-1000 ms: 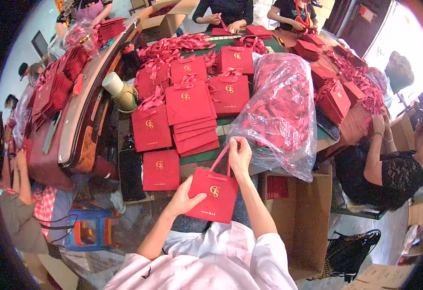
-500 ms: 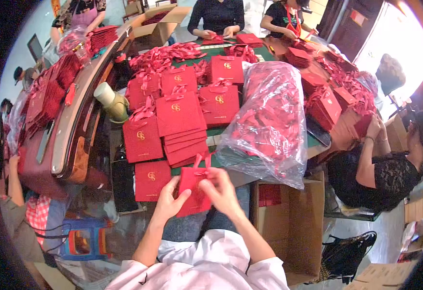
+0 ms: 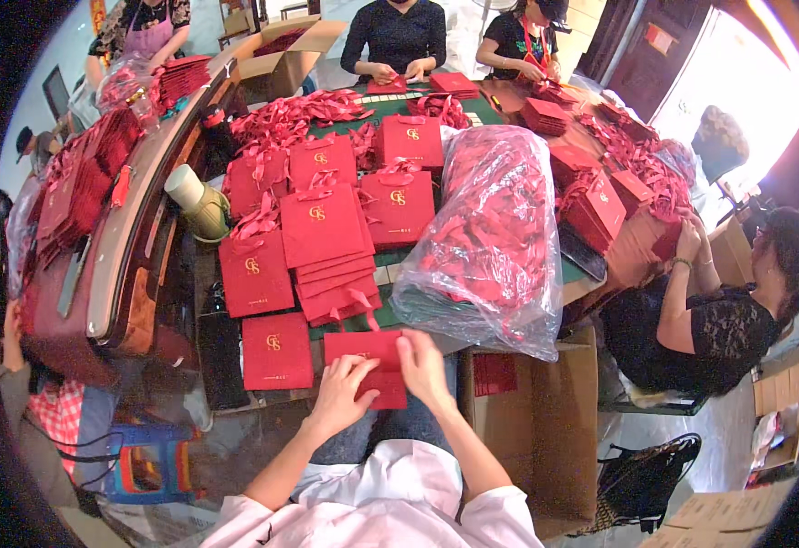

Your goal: The person attaches ribbon handles to paper gift bags by hand, threading and tying ribbons onto each bag at a table.

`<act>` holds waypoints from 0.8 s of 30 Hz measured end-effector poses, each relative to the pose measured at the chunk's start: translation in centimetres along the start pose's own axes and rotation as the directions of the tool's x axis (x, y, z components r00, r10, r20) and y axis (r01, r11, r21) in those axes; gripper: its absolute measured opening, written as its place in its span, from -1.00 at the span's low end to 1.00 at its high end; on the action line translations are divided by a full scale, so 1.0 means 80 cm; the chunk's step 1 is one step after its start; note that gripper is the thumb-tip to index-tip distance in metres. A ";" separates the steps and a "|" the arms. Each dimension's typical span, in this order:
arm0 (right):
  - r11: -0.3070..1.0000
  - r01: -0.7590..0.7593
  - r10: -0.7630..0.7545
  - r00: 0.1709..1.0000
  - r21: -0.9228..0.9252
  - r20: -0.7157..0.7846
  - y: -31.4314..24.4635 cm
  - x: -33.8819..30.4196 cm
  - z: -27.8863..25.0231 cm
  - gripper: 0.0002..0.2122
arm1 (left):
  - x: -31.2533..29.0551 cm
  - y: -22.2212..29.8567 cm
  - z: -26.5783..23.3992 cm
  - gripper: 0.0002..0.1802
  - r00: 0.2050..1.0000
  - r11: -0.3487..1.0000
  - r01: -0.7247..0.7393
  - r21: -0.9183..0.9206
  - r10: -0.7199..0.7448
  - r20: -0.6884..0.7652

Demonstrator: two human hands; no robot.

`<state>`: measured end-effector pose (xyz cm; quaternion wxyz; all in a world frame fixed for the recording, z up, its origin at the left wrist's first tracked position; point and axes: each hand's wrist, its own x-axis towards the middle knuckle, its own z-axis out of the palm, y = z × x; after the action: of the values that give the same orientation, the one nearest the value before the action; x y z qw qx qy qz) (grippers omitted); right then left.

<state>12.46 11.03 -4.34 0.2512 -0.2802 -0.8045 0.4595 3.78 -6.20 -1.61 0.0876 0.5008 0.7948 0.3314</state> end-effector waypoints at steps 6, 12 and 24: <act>0.916 0.157 -0.288 0.897 -0.368 -0.335 0.020 0.057 -0.061 -0.80 | 0.000 -0.002 0.013 -0.44 1.000 0.998 0.003 0.061 -0.004 0.003; 0.856 0.108 -0.309 0.891 -0.505 -0.333 0.036 0.081 -0.075 -0.88 | -0.002 0.000 0.009 -0.54 0.997 0.999 -0.009 -0.034 0.006 -0.078; 0.876 0.431 -0.444 0.896 -0.215 -0.009 -0.054 -0.018 -0.016 -0.85 | 0.024 -0.009 0.024 -0.69 0.907 0.390 0.360 -0.847 -0.360 0.220</act>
<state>13.38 9.02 -0.20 0.3411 -0.1289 -0.8828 0.2962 3.23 -3.86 -3.14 0.3993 0.2013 0.6022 0.6613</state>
